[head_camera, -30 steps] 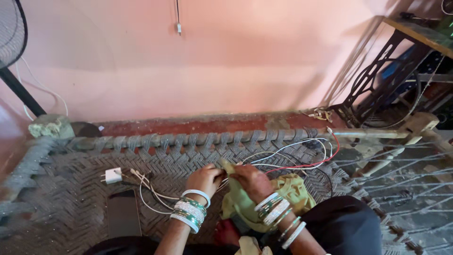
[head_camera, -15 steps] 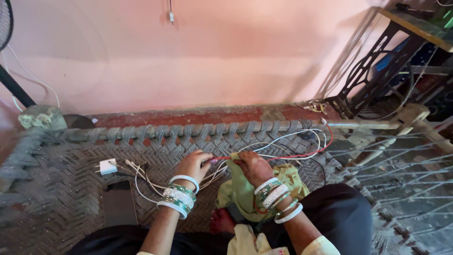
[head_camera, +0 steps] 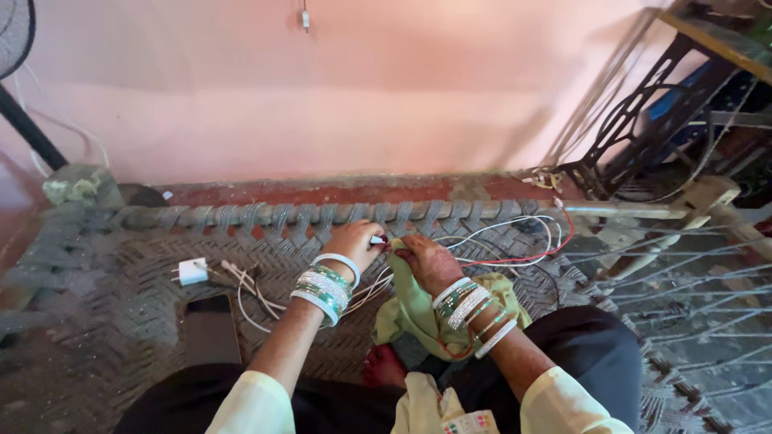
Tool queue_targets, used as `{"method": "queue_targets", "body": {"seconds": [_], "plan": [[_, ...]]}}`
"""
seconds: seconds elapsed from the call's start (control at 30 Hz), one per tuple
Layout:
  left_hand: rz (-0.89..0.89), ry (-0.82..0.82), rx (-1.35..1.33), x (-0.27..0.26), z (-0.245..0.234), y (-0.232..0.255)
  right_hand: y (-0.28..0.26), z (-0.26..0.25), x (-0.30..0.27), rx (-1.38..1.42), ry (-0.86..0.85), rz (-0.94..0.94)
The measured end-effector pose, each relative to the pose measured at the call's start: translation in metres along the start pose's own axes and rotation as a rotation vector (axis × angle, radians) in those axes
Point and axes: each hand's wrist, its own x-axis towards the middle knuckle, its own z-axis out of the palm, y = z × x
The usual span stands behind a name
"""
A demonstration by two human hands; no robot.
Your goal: The person manipulates a red charging cable and a green cloth with their hands, checking the connectors and wiping the cable.
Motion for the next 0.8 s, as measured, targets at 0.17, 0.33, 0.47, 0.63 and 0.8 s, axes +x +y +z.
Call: {"method": "queue_targets", "body": {"seconds": [0.17,0.33,0.47,0.63,0.8], "plan": [[-0.044,0.064,-0.069,0.008,-0.003,0.010,0.006,0.002,0.006,-0.026,0.116,-0.149],[-0.003,0.138,-0.114,0.001,0.003,0.014,0.007,0.002,0.004,-0.064,0.086,-0.109],[-0.043,0.187,-0.171,-0.009,0.006,0.012,0.001,0.003,0.002,-0.120,0.111,-0.175],[-0.108,0.210,-0.289,-0.010,0.001,0.005,-0.012,-0.009,0.008,-0.067,-0.006,-0.088],[-0.135,0.240,-0.394,-0.009,0.013,-0.001,-0.011,-0.008,0.014,-0.039,0.024,-0.163]]}}
